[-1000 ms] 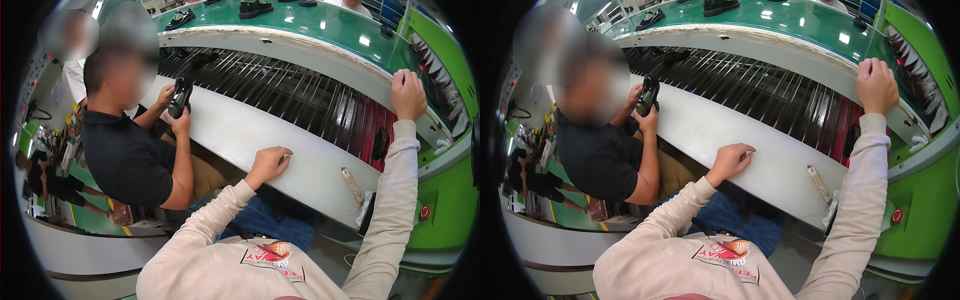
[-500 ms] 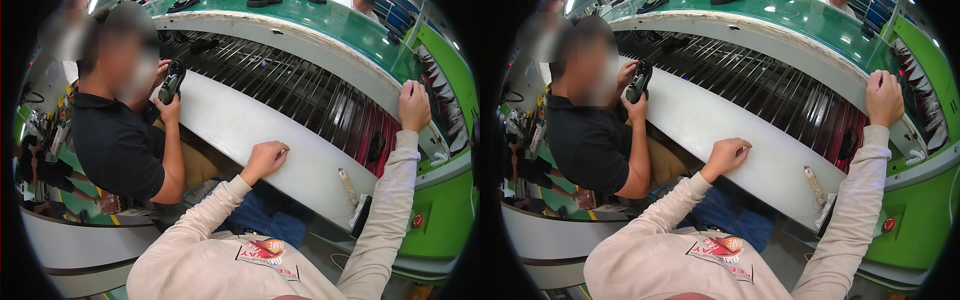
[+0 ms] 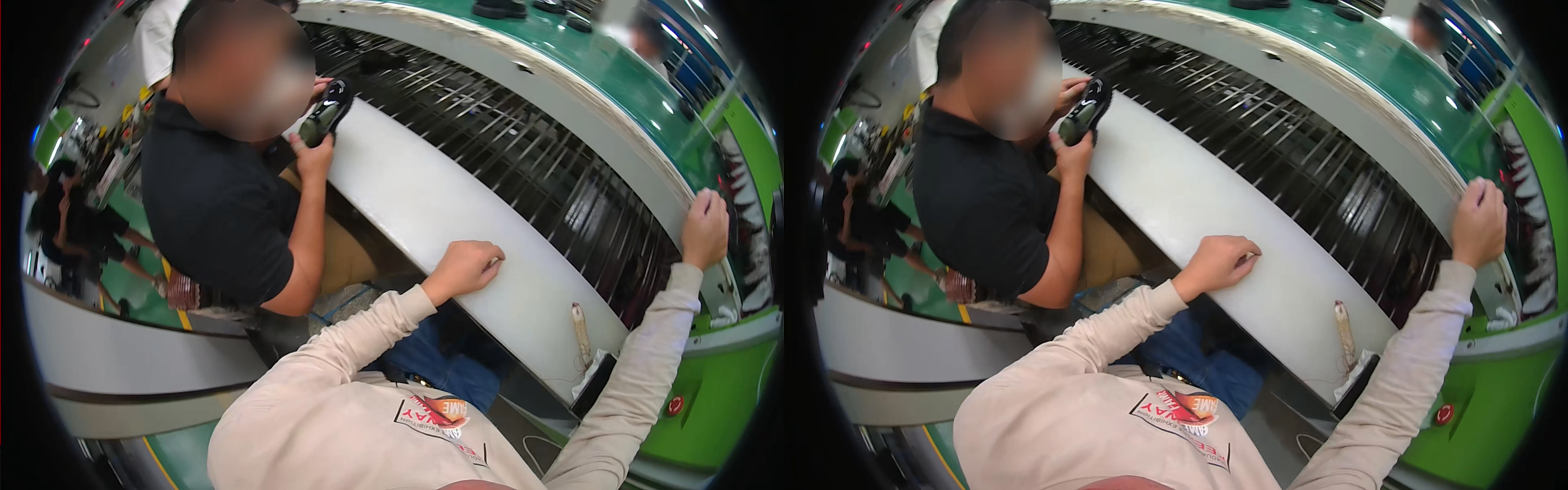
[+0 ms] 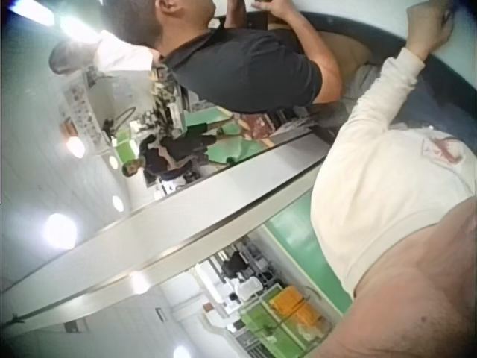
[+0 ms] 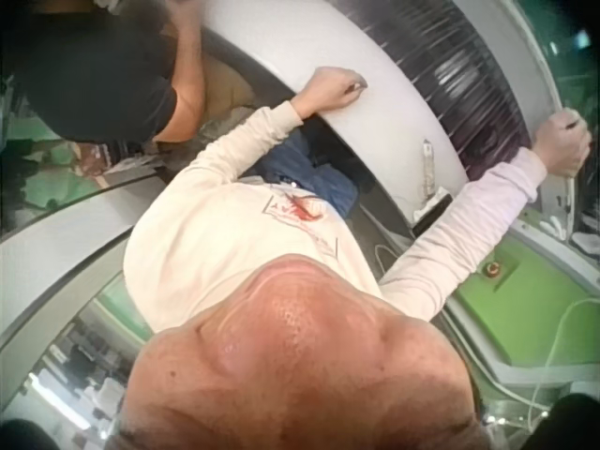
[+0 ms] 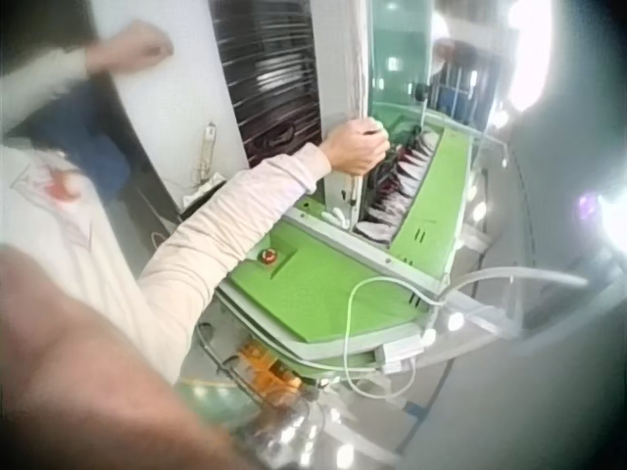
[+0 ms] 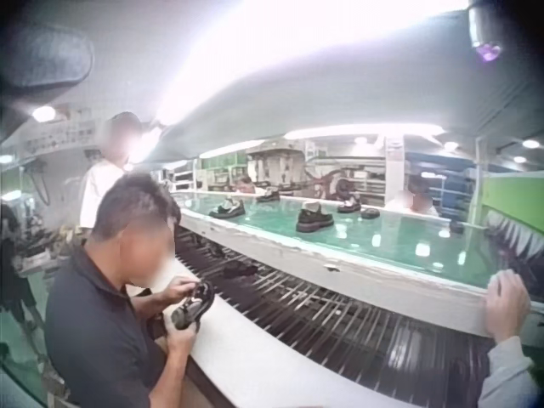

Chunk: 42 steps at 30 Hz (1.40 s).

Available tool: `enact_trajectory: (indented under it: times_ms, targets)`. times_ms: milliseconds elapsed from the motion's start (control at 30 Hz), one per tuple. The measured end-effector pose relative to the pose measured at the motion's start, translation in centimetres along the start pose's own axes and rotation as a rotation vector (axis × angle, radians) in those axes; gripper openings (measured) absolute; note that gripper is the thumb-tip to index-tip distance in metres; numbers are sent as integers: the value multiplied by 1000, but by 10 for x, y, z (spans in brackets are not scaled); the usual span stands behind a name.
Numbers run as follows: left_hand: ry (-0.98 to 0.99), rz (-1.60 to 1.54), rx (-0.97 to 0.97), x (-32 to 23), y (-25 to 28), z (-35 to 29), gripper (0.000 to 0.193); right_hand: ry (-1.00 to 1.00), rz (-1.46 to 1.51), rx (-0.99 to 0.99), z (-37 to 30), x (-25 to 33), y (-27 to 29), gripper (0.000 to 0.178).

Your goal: Assembling and inspecting shoe components on an industrial conveyor line.

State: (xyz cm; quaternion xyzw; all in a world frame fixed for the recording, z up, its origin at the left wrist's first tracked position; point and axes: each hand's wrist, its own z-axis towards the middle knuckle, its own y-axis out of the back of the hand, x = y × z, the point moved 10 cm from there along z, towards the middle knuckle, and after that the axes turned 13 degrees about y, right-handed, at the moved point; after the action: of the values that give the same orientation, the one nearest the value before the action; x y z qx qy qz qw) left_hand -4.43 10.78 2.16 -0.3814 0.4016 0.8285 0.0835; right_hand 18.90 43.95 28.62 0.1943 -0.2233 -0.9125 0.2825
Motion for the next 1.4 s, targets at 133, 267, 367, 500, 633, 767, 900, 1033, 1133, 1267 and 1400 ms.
enact_trajectory:
  times_ms: [133, 267, 367, 500, 633, 767, 900, 1033, 1133, 1267, 1400]
  targets:
    - [22, 0, 0, 3, 2, -1, 8, 5, 46, 75, 2, -6, -17, 38]
    - [22, -1, -24, 7, 5, -5, 8, -44, 291, 230, 13, -35, -51, 39]
    - [21, -30, 12, 4, -4, -1, 7, 38, 364, 186, 40, -103, -68, 40]
    - [44, 11, 25, 10, -11, -4, 8, -10, -153, 363, 70, -203, -125, 77]
    - [49, -38, 34, 7, -20, -1, 8, -180, -114, 584, 23, -308, -200, 105]
    - [49, -52, 30, 10, -19, -7, 7, -261, -49, 701, 15, -348, -227, 110]
    - [27, -61, 21, 14, -15, -4, 8, -231, -66, 600, 32, -357, -202, 99]
    - [-14, -52, 19, 4, -15, 4, 7, -165, 317, 424, 42, -293, -164, 77]
    - [32, -60, 28, 4, -6, 1, 6, -124, 566, 147, 59, -171, -128, 78]
    - [34, -45, 89, 4, -12, 0, 7, -125, 474, -94, 101, -84, -44, 80]
    - [-1, -82, 130, -8, -25, 1, 9, -198, 336, 114, 87, -69, -49, 80]
